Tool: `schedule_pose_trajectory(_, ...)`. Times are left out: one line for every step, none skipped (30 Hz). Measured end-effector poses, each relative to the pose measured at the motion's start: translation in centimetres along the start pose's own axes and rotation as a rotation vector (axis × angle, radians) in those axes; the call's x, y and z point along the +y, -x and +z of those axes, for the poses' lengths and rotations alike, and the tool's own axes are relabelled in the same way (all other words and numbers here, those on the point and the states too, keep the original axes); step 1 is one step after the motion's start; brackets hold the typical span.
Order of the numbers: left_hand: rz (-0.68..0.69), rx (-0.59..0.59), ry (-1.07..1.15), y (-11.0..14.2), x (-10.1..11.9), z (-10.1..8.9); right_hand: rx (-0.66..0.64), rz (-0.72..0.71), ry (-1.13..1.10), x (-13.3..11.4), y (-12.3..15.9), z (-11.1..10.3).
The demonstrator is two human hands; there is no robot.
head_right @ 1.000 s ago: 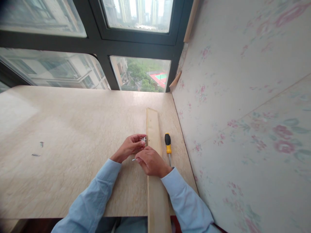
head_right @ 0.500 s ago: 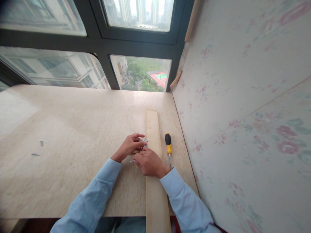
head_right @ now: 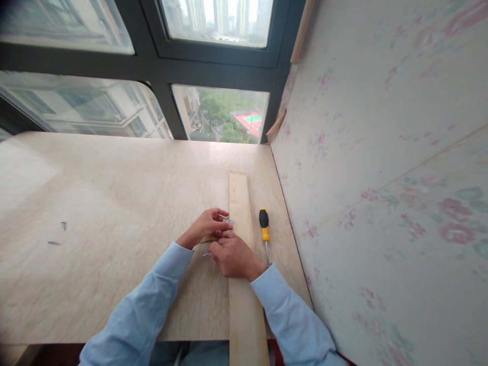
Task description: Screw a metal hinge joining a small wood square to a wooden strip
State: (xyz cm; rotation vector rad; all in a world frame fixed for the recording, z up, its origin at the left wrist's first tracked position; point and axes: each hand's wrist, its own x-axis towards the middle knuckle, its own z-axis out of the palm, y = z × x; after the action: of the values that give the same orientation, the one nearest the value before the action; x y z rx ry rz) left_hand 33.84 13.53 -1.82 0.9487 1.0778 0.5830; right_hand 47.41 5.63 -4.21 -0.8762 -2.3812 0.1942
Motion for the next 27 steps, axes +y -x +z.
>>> schedule_pose_trajectory(0.003, 0.009, -0.008, 0.1, 0.1, 0.1, -0.003, 0.003, -0.007, 0.0, 0.0, -0.1)
schedule_pose_trajectory(0.007, 0.018, -0.015, 0.2, 0.2, 0.2, -0.003, 0.005, -0.013, -0.1, 0.0, -0.1)
schedule_pose_trajectory(0.013, 0.028, -0.022, 0.3, 0.3, 0.3, 0.001, 0.006, -0.02, -0.1, 0.0, -0.2)
schedule_pose_trajectory(0.018, 0.038, -0.027, 0.3, 0.4, 0.5, 0.005, 0.007, -0.025, -0.1, -0.1, -0.3)
schedule_pose_trajectory(0.018, 0.044, -0.032, 0.4, 0.5, 0.6, 0.011, 0.005, -0.029, -0.1, -0.1, -0.4)
schedule_pose_trajectory(0.013, 0.041, -0.036, 0.5, 0.5, 0.6, 0.018, 0.001, -0.033, -0.1, -0.1, -0.5)
schedule_pose_trajectory(0.003, 0.027, -0.038, 0.5, 0.5, 0.7, 0.023, -0.004, -0.035, -0.1, -0.1, -0.5)
schedule_pose_trajectory(-0.007, 0.011, -0.042, 0.5, 0.4, 0.7, 0.025, -0.006, -0.034, -0.1, -0.1, -0.6)
schedule_pose_trajectory(-0.015, -0.002, -0.046, 0.5, 0.3, 0.8, 0.024, -0.007, -0.031, -0.1, -0.2, -0.6)
schedule_pose_trajectory(-0.02, -0.005, -0.05, 0.4, 0.1, 0.8, 0.021, -0.005, -0.028, -0.1, -0.2, -0.7)
schedule_pose_trajectory(-0.021, -0.001, -0.053, 0.4, -0.1, 0.9, 0.016, -0.003, -0.025, -0.1, -0.2, -0.7)
schedule_pose_trajectory(-0.021, 0.014, -0.058, 0.3, -0.3, 1.0, 0.015, -0.001, -0.025, -0.1, -0.3, -0.7)
schedule_pose_trajectory(-0.019, 0.033, -0.067, 0.2, -0.5, 1.0, 0.024, -0.003, -0.028, -0.1, -0.3, -0.8)
schedule_pose_trajectory(-0.014, 0.053, -0.081, 0.2, -0.7, 1.1, 0.039, -0.009, -0.033, -0.2, -0.4, -0.9)
schedule_pose_trajectory(-0.006, 0.074, -0.102, 0.1, -0.9, 1.2, 0.057, -0.014, -0.039, -0.3, -0.5, -1.0)
schedule_pose_trajectory(0.005, 0.096, -0.13, 0.1, -1.0, 1.2, 0.075, -0.015, -0.044, -0.4, -0.6, -1.1)
schedule_pose_trajectory(0.019, 0.118, -0.158, 0.1, -1.0, 1.3, 0.09, -0.013, -0.049, -0.4, -0.6, -1.3)
schedule_pose_trajectory(0.033, 0.134, -0.178, 0.1, -1.0, 1.4, 0.102, -0.009, -0.058, -0.5, -0.7, -1.5)
schedule_pose_trajectory(0.044, 0.139, -0.188, 0.1, -1.0, 1.4, 0.11, -0.004, -0.071, -0.5, -0.7, -1.7)
schedule_pose_trajectory(0.053, 0.135, -0.191, 0.2, -1.0, 1.5, 0.121, 0.004, -0.091, -0.5, -0.6, -2.0)
schedule_pose_trajectory(0.059, 0.129, -0.188, 0.3, -1.0, 1.5, 0.143, 0.012, -0.116, -0.4, -0.6, -2.3)
schedule_pose_trajectory(0.061, 0.126, -0.182, 0.3, -1.0, 1.6, 0.178, 0.023, -0.143, -0.3, -0.4, -2.7)
schedule_pose_trajectory(0.052, 0.131, -0.176, 0.5, -0.9, 1.6, 0.223, 0.043, -0.168, -0.1, -0.2, -3.1)
schedule_pose_trajectory(0.034, 0.136, -0.173, 0.6, -0.9, 1.7, 0.274, 0.074, -0.19, 0.1, 0.0, -3.6)
schedule_pose_trajectory(0.017, 0.142, -0.175, 0.7, -0.8, 1.8, 0.329, 0.122, -0.207, 0.4, 0.2, -4.0)
schedule_pose_trajectory(0.004, 0.144, -0.183, 0.8, -0.7, 1.9, 0.386, 0.188, -0.221, 0.7, 0.4, -4.5)
schedule_pose_trajectory(-0.002, 0.143, -0.197, 0.9, -0.7, 2.1, 0.434, 0.27, -0.232, 1.0, 0.6, -4.9)
